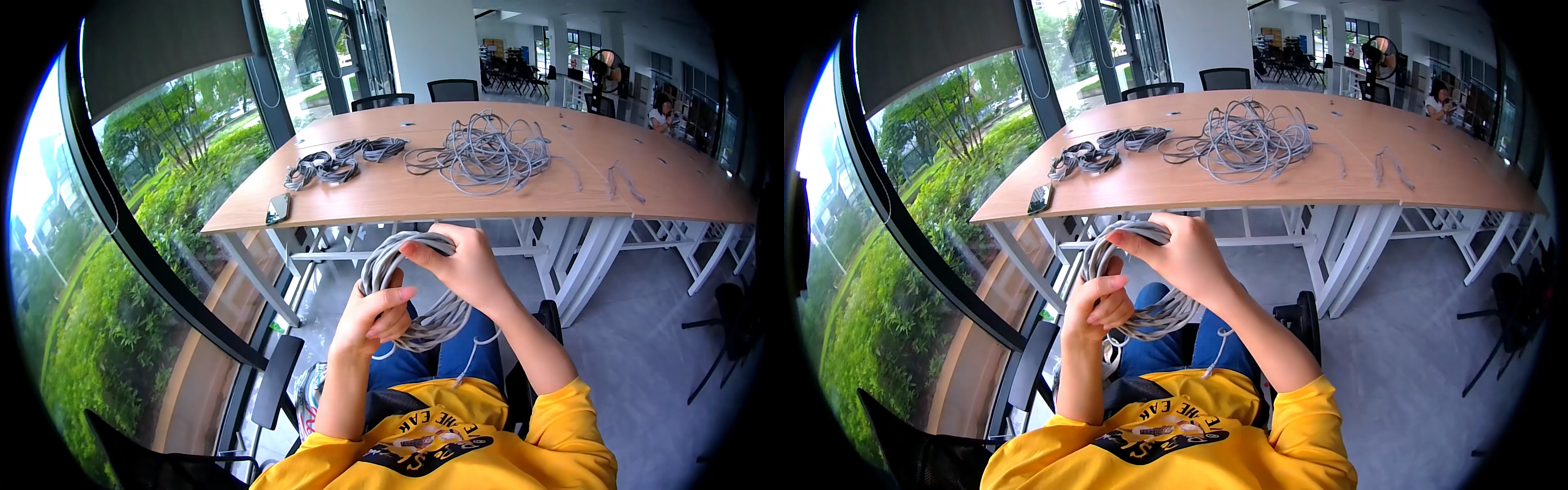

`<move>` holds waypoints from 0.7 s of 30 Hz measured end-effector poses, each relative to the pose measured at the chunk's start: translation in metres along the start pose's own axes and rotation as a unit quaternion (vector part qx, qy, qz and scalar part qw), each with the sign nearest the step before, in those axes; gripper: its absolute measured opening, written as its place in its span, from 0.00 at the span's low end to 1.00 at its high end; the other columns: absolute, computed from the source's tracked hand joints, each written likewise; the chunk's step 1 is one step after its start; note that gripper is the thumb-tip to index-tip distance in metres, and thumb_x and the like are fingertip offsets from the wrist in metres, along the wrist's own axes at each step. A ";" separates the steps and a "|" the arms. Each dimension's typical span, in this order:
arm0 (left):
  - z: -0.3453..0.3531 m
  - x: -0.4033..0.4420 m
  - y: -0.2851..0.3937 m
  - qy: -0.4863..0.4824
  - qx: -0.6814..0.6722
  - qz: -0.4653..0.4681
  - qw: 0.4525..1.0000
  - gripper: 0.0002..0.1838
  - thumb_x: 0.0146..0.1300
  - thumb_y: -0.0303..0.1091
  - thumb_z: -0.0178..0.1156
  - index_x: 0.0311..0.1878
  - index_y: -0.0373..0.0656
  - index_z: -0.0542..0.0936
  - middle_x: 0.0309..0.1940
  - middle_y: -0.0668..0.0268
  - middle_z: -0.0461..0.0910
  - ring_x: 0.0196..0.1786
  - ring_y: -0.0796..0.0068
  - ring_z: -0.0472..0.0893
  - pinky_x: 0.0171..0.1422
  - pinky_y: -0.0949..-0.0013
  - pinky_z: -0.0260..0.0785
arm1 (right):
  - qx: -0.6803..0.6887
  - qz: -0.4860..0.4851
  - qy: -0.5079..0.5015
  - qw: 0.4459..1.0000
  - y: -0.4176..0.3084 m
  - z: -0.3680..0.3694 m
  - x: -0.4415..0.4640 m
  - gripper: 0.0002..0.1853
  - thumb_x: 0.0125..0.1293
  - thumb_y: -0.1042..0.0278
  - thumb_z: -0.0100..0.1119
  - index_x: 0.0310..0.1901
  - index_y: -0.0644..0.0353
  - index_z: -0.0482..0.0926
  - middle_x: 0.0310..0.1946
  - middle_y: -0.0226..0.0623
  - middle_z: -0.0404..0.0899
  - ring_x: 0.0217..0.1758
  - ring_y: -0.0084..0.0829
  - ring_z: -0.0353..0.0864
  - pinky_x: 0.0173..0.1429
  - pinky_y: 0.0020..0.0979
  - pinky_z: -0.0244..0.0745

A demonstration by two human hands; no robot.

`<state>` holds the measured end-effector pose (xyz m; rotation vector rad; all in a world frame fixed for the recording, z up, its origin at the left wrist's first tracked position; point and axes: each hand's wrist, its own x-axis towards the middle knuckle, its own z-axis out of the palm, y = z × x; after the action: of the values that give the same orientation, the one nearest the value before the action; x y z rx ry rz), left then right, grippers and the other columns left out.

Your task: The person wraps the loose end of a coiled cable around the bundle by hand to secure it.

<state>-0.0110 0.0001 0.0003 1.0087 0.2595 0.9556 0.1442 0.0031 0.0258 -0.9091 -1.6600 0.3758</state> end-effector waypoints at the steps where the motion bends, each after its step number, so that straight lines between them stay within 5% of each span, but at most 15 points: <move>1: 0.001 0.001 0.000 -0.001 -0.003 0.001 1.000 0.12 0.55 0.25 0.52 0.20 0.45 0.61 0.01 0.75 0.55 0.03 0.86 0.50 0.09 0.79 0.40 | 0.001 0.001 0.000 1.000 0.000 -0.001 0.000 0.24 0.50 0.46 0.61 0.21 0.66 0.76 0.12 0.34 0.72 0.15 0.17 0.67 0.20 0.22 0.63; 15: 0.001 -0.002 -0.002 -0.013 -0.024 -0.001 1.000 0.11 0.57 0.25 0.51 0.21 0.45 0.62 0.02 0.75 0.55 0.03 0.86 0.50 0.09 0.80 0.41 | -0.010 -0.004 -0.002 1.000 -0.005 -0.003 -0.001 0.26 0.50 0.45 0.60 0.22 0.67 0.76 0.12 0.34 0.73 0.16 0.17 0.69 0.21 0.22 0.64; 19: -0.001 0.002 -0.004 -0.095 -0.055 0.015 0.994 0.21 0.63 0.48 0.40 0.19 0.44 0.62 0.01 0.74 0.54 0.03 0.86 0.49 0.08 0.80 0.41 | -0.001 0.013 -0.020 1.000 0.000 -0.005 -0.001 0.26 0.50 0.45 0.60 0.22 0.67 0.76 0.13 0.34 0.73 0.17 0.16 0.69 0.22 0.22 0.64; 21: -0.004 0.004 -0.006 -0.141 -0.117 0.013 0.983 0.27 0.63 0.56 0.34 0.19 0.44 0.62 0.01 0.73 0.54 0.03 0.86 0.49 0.08 0.80 0.41 | 0.027 0.033 -0.032 0.999 -0.001 -0.006 -0.001 0.23 0.52 0.48 0.60 0.22 0.66 0.72 0.14 0.25 0.63 0.21 0.14 0.58 0.24 0.20 0.57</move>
<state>-0.0077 0.0043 -0.0054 0.9176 -0.1009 0.8335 0.1490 0.0004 0.0274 -0.9214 -1.6729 0.4962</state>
